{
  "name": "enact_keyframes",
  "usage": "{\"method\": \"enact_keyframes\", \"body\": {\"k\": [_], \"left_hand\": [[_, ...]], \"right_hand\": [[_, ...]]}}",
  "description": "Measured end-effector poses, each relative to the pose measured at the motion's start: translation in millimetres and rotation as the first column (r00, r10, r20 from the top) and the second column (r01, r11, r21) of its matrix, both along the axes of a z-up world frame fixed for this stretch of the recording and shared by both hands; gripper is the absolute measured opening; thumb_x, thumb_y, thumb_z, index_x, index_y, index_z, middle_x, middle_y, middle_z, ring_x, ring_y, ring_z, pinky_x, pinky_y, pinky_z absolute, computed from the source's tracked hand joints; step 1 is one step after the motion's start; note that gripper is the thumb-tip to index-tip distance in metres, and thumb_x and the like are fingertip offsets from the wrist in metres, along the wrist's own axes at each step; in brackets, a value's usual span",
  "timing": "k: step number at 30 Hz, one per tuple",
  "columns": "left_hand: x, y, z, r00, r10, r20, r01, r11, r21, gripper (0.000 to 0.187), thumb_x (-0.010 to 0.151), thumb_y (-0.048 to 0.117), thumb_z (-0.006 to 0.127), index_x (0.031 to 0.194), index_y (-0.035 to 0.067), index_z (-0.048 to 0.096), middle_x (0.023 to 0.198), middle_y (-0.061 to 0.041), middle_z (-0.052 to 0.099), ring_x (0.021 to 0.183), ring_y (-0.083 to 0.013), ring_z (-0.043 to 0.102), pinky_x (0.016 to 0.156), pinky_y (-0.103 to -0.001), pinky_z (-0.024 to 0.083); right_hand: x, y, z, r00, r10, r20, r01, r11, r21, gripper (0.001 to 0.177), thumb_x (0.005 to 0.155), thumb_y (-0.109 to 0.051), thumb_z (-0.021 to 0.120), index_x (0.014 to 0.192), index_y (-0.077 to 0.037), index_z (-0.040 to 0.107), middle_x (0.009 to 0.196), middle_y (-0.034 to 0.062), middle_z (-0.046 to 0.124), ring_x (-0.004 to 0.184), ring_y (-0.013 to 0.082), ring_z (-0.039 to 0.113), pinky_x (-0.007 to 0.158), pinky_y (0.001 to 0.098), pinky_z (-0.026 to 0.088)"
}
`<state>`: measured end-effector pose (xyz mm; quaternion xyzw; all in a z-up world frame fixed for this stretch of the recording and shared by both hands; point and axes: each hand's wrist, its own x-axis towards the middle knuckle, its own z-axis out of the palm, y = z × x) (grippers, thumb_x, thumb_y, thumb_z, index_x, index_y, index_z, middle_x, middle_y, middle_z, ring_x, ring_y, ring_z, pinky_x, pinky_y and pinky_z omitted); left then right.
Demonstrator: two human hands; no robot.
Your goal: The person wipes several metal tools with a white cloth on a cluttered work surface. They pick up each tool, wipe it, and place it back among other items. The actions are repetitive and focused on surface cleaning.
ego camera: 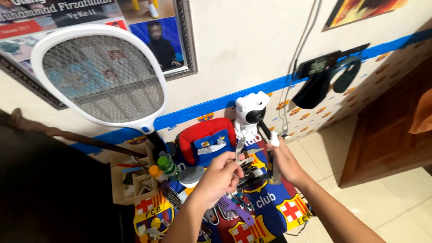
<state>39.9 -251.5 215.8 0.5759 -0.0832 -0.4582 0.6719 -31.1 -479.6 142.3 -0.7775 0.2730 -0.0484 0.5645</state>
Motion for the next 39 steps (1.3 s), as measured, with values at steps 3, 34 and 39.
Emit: {"method": "enact_keyframes", "body": {"k": [3,34,39], "left_hand": [[2,9,-11,0.998,0.056,-0.038,-0.056,0.998,0.004,0.038,0.098,0.001,0.043,0.134,-0.003,0.058,0.084,-0.013,0.059,0.053,-0.0097,0.040,0.044,-0.023,0.025],[6,-32,15,0.919,-0.110,0.378,-0.002,0.959,0.284,0.028,0.104,0.013,0.048,0.129,0.004,0.053,0.069,-0.005,0.062,0.053,-0.0124,0.065,0.049,-0.026,0.052],[-1,-31,25,0.864,-0.070,0.498,-0.055,0.971,0.233,0.022,0.101,0.014,0.051,0.119,0.005,0.060,0.064,-0.003,0.062,0.043,-0.0106,0.057,0.043,-0.026,0.046]], "right_hand": [[18,-29,-62,0.997,0.034,0.073,-0.027,0.996,-0.087,0.030,0.101,-0.035,0.036,0.109,-0.007,0.047,0.105,0.0104,0.052,0.097,0.0221,0.052,0.095,0.0379,0.042],[1,-17,67,0.947,-0.231,0.225,0.101,0.876,0.472,0.041,0.096,0.003,0.040,0.134,0.001,0.057,0.127,0.0160,0.071,0.083,0.0181,0.054,0.069,0.0294,0.043],[1,5,90,0.891,-0.012,0.455,-0.022,0.997,0.069,0.036,0.093,0.008,0.061,0.124,-0.002,0.075,0.099,0.0104,0.067,0.080,0.0142,0.063,0.071,0.0265,0.055]]}}
